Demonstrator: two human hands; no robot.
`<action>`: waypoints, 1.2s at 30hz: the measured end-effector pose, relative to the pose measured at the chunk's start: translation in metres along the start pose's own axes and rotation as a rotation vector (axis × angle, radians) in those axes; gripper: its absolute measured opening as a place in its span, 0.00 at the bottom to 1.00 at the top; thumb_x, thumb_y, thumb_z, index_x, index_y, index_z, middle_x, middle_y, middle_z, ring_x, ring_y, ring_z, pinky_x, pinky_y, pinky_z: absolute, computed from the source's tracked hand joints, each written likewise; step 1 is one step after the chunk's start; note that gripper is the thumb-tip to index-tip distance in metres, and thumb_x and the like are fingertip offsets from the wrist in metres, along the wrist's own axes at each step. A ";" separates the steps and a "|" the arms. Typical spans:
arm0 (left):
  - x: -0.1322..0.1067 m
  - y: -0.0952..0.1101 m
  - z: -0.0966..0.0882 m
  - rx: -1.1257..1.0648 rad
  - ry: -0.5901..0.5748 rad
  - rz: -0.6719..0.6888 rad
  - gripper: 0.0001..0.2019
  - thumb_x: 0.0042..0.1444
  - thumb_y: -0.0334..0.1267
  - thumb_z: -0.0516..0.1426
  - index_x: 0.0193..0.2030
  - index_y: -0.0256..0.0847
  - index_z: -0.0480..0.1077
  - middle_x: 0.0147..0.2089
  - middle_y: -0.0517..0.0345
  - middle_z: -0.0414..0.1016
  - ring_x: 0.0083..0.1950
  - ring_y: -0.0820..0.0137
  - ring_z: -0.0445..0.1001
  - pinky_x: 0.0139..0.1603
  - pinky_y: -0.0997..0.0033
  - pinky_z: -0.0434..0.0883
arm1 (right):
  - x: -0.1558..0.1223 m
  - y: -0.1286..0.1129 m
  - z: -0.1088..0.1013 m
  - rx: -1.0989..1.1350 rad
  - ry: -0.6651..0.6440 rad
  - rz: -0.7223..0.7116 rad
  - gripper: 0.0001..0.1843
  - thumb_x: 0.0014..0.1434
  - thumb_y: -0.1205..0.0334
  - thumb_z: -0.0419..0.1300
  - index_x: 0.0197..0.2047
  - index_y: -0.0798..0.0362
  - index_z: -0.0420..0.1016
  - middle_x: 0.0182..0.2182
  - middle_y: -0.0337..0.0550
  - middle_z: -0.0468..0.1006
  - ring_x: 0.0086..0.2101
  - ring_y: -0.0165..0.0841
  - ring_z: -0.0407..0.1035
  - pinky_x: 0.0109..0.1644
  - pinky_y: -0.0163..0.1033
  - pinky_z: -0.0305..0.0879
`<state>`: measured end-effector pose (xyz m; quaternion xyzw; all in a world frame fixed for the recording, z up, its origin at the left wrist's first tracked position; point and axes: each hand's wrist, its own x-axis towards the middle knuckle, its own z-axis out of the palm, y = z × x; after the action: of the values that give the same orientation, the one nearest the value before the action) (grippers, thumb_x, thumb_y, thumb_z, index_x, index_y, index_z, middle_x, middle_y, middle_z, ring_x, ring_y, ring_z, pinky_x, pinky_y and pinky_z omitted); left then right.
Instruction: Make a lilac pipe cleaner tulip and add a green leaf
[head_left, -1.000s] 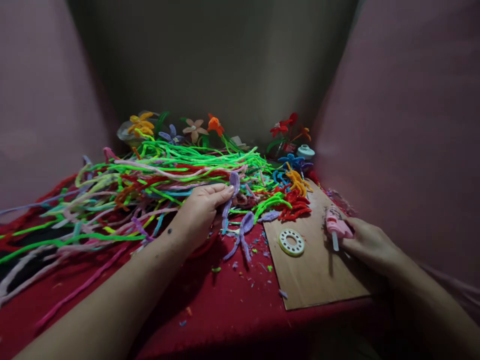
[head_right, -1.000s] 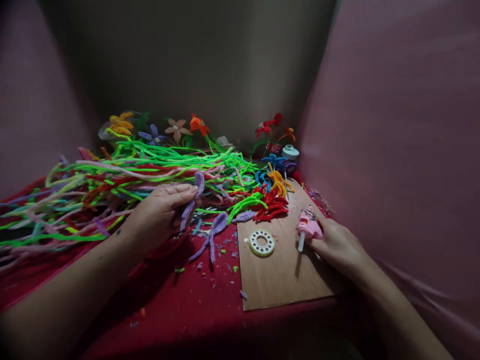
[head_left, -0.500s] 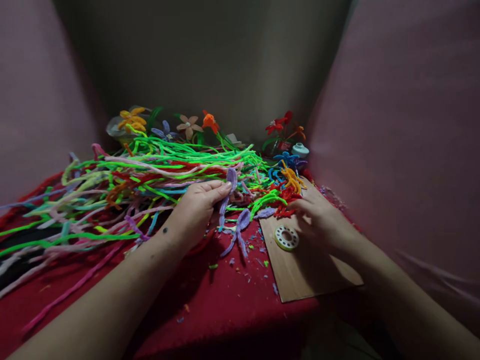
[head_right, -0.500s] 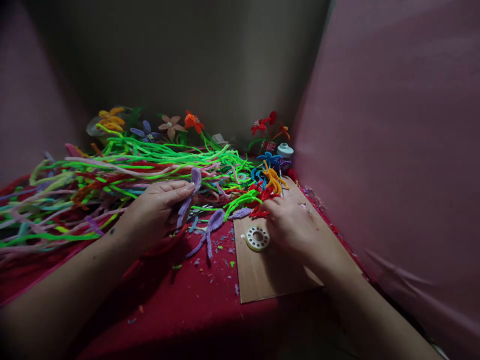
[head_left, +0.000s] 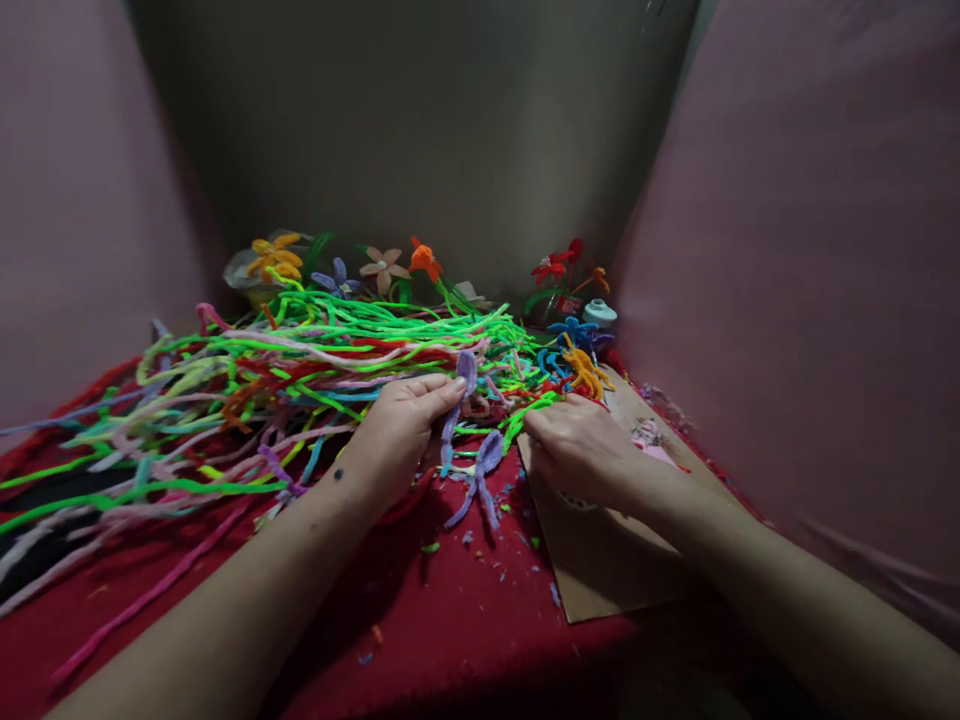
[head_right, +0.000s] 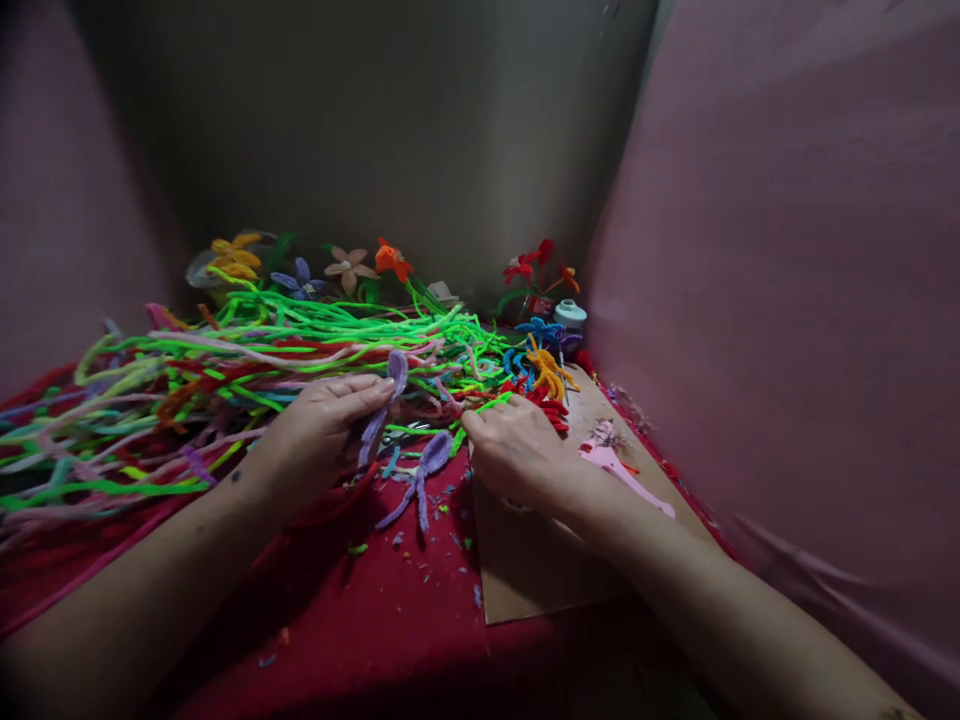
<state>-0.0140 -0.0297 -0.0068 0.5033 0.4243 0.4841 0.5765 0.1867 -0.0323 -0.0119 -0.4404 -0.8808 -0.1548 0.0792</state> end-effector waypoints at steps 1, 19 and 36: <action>0.000 0.000 0.000 0.002 -0.002 0.003 0.10 0.52 0.42 0.57 0.25 0.38 0.65 0.13 0.70 0.54 0.11 0.83 0.48 0.10 0.82 0.47 | -0.004 0.003 -0.001 0.083 0.132 0.051 0.07 0.53 0.71 0.50 0.28 0.56 0.69 0.24 0.47 0.75 0.26 0.34 0.67 0.33 0.40 0.56; 0.001 -0.007 0.001 -0.097 -0.112 0.136 0.12 0.55 0.44 0.56 0.28 0.36 0.69 0.15 0.67 0.59 0.15 0.83 0.54 0.17 0.81 0.52 | 0.031 -0.016 -0.017 1.785 0.380 0.516 0.13 0.43 0.67 0.67 0.34 0.55 0.72 0.22 0.39 0.78 0.24 0.31 0.74 0.34 0.40 0.71; -0.007 -0.001 0.013 0.123 0.002 0.106 0.12 0.52 0.40 0.57 0.22 0.35 0.67 0.14 0.68 0.57 0.16 0.82 0.52 0.16 0.81 0.48 | 0.032 -0.024 0.010 1.975 0.133 0.539 0.06 0.45 0.68 0.61 0.30 0.58 0.71 0.24 0.42 0.79 0.22 0.30 0.73 0.30 0.36 0.70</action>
<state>-0.0028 -0.0387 -0.0058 0.5591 0.4266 0.4873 0.5177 0.1486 -0.0187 -0.0174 -0.3525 -0.4808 0.6380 0.4873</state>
